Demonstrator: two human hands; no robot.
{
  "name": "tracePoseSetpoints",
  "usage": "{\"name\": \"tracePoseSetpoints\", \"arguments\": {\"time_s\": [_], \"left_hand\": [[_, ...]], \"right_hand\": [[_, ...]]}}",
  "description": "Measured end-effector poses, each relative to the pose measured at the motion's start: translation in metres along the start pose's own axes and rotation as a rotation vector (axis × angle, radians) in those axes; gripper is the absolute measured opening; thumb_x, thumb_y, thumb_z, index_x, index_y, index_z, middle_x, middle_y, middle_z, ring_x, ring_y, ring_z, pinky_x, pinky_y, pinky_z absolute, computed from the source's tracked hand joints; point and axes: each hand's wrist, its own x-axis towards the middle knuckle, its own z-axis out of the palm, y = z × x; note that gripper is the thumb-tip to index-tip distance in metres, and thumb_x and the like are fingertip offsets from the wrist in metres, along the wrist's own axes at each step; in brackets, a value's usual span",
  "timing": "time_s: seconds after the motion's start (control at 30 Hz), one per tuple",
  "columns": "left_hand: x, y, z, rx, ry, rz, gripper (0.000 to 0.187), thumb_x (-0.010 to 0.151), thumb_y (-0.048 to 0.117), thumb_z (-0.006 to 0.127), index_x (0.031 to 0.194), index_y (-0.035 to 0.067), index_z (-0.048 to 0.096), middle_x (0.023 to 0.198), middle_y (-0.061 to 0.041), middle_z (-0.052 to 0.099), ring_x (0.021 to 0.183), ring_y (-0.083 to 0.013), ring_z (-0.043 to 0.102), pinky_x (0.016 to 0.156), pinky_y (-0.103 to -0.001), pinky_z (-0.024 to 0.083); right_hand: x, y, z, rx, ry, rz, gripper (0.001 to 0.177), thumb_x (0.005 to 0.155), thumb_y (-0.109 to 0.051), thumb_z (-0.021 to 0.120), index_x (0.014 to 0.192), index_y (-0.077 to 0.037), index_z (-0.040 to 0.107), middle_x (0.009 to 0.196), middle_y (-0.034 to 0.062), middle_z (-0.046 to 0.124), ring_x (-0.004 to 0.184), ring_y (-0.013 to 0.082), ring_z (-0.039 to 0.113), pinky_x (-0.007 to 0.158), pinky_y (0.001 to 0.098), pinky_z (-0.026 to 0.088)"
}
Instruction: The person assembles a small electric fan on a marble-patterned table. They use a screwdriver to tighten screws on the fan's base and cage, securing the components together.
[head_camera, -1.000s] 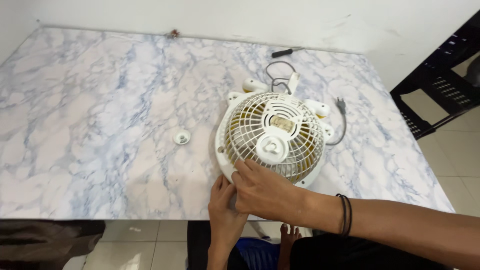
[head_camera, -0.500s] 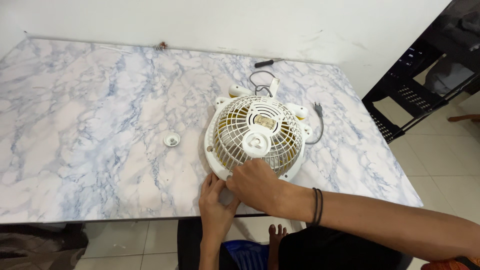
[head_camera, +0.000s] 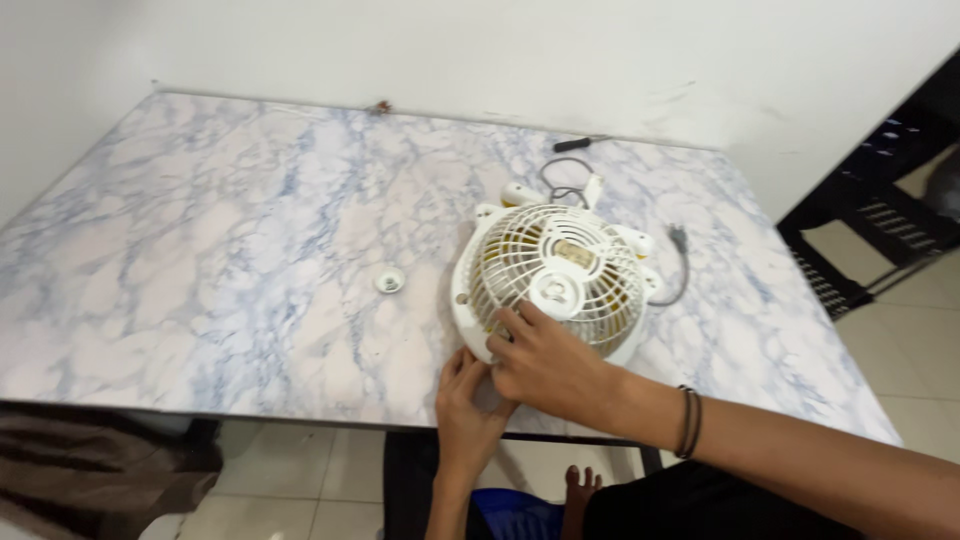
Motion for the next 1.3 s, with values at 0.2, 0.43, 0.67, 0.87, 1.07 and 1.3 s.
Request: {"name": "tracePoseSetpoints", "arguments": {"time_s": [0.2,0.43,0.67,0.87,1.07,1.3], "left_hand": [[0.003,0.004,-0.006,0.034,-0.043,-0.02,0.036,0.065,0.016,0.091,0.092,0.0,0.073,0.113,-0.017,0.074,0.126,-0.0384,0.058,0.098,-0.049,0.05],[0.005,0.003,-0.007,0.055,-0.046,0.033,0.037,0.066,0.018,0.092,0.092,0.0,0.073,0.111,-0.017,0.075,0.127,-0.0389,0.058,0.102,-0.05,0.048],[0.006,0.014,-0.014,-0.004,-0.076,0.027,0.042,0.062,0.009,0.091,0.099,0.002,0.072,0.111,-0.015,0.074,0.122,-0.0372,0.061,0.099,-0.049,0.05],[0.005,0.017,-0.017,-0.036,-0.059,0.084,0.052,0.063,0.004,0.089,0.111,0.001,0.071,0.12,-0.017,0.069,0.122,-0.0382,0.058,0.098,-0.049,0.05],[0.005,0.015,-0.015,0.004,-0.06,0.09,0.048,0.061,0.006,0.092,0.105,0.003,0.072,0.106,-0.013,0.073,0.119,-0.0366,0.061,0.099,-0.049,0.05],[0.003,0.012,-0.009,0.023,-0.023,0.086,0.046,0.058,0.016,0.096,0.093,0.003,0.069,0.111,-0.015,0.071,0.115,-0.0367,0.061,0.094,-0.048,0.051]], "right_hand": [[0.002,0.011,0.007,0.088,-0.054,-0.117,0.011,0.066,-0.017,0.071,0.066,-0.007,0.075,0.084,0.0047,0.069,0.097,0.0272,0.06,0.074,0.0339,0.053],[0.003,0.001,0.015,0.011,-0.271,-0.028,0.014,0.072,-0.018,0.072,0.065,-0.006,0.074,0.076,0.0106,0.067,0.075,0.0241,0.065,0.06,0.0353,0.054],[0.001,-0.02,0.014,0.087,-0.343,0.101,0.009,0.072,-0.014,0.073,0.065,-0.008,0.075,0.066,0.01,0.067,0.066,0.0229,0.069,0.053,0.0366,0.054],[0.013,-0.024,0.016,0.124,-0.47,0.311,0.009,0.072,-0.018,0.076,0.07,-0.01,0.076,0.066,0.0084,0.069,0.062,0.0229,0.071,0.049,0.0362,0.054],[0.021,-0.017,0.012,0.155,-0.552,0.4,0.01,0.075,-0.022,0.078,0.075,-0.012,0.077,0.072,0.0089,0.072,0.067,0.0249,0.074,0.054,0.0368,0.056],[0.004,-0.005,-0.014,0.098,-0.559,0.42,0.007,0.08,-0.021,0.076,0.081,-0.013,0.076,0.076,0.0095,0.073,0.071,0.026,0.074,0.056,0.0378,0.058]]}}
